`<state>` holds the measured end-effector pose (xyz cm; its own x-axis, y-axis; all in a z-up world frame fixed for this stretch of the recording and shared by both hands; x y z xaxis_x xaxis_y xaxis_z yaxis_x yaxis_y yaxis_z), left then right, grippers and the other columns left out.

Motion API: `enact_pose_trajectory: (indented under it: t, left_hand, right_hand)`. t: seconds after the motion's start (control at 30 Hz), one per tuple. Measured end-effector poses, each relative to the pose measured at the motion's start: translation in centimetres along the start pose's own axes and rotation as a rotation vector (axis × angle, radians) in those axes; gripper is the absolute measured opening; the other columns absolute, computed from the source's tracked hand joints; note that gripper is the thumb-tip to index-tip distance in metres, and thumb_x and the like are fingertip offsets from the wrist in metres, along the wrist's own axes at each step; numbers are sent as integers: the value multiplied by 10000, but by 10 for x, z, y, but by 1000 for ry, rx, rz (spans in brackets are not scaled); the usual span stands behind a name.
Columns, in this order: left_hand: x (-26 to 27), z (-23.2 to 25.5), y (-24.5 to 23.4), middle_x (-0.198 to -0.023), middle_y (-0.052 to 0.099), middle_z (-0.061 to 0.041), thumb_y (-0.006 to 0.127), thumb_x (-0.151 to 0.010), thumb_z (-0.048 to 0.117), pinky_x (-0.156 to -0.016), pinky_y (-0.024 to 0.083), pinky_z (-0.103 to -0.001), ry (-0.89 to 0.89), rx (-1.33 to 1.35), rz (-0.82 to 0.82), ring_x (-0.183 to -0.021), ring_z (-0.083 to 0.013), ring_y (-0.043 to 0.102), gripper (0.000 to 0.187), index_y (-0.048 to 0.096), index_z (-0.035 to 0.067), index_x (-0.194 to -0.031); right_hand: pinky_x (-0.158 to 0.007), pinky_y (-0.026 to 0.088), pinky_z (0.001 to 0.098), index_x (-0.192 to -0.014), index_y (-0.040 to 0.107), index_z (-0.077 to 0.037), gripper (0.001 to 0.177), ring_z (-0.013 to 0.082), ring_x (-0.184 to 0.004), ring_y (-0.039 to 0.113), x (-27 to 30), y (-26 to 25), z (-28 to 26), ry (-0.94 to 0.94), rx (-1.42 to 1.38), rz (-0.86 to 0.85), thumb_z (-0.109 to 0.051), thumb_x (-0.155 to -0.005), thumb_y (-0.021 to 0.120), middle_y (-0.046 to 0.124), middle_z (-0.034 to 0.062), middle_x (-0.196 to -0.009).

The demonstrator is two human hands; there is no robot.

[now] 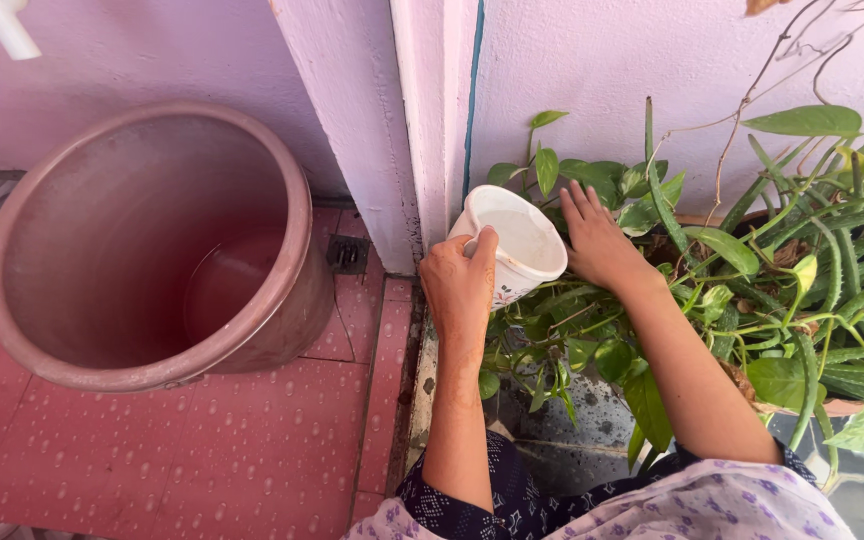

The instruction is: The person inspects the leaves of potted plants, then scoops water from a large container using a white plastic jug and pours it onto the soil of the plants. The person handles the plants and the jug throughout the process.

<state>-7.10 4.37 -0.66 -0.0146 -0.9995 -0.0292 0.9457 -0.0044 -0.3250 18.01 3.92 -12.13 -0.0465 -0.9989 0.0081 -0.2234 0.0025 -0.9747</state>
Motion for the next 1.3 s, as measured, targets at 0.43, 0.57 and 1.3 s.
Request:
enact_pose_trajectory:
  t: [0.43, 0.57, 1.3]
  left_hand:
    - [3, 2, 0, -572, 548, -283, 657, -885, 335, -611, 509, -462, 32, 14, 4, -510, -395, 541, 469, 631, -112, -744]
    - [3, 4, 0, -579, 582, -259, 653, -869, 346, -606, 511, -456, 58, 46, 22, -502, -350, 608, 448, 657, -88, -762]
    - [-1, -5, 17, -685, 573, -334, 696, -883, 365, -641, 479, -507, 77, -57, 24, -658, -496, 602, 485, 674, -107, -771]
  right_hand:
    - [-1257, 175, 480, -1610, 112, -5, 1023, 334, -1577, 85, 4, 32, 24, 241, 227, -259, -546, -910, 625, 97, 205, -1692]
    - [-1258, 176, 480, -1618, 106, -16, 1015, 330, -1581, 79, 5, 28, 25, 245, 237, -283, -539, -920, 626, 88, 200, -1700]
    - [-1262, 204, 493, -1606, 118, -1, 928, 354, -1579, 117, -2, 49, 35, 232, 227, -309, -481, -952, 568, 106, 197, -1700]
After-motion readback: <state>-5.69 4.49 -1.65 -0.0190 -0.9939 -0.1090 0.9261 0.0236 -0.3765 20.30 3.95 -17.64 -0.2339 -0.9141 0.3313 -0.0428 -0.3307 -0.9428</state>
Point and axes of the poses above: each hand's wrist, its own x-axis away from the middle knuckle, its own y-axis out of the palm, z = x × y, the point moved 3 cm from there along -x, towards the middle knuckle
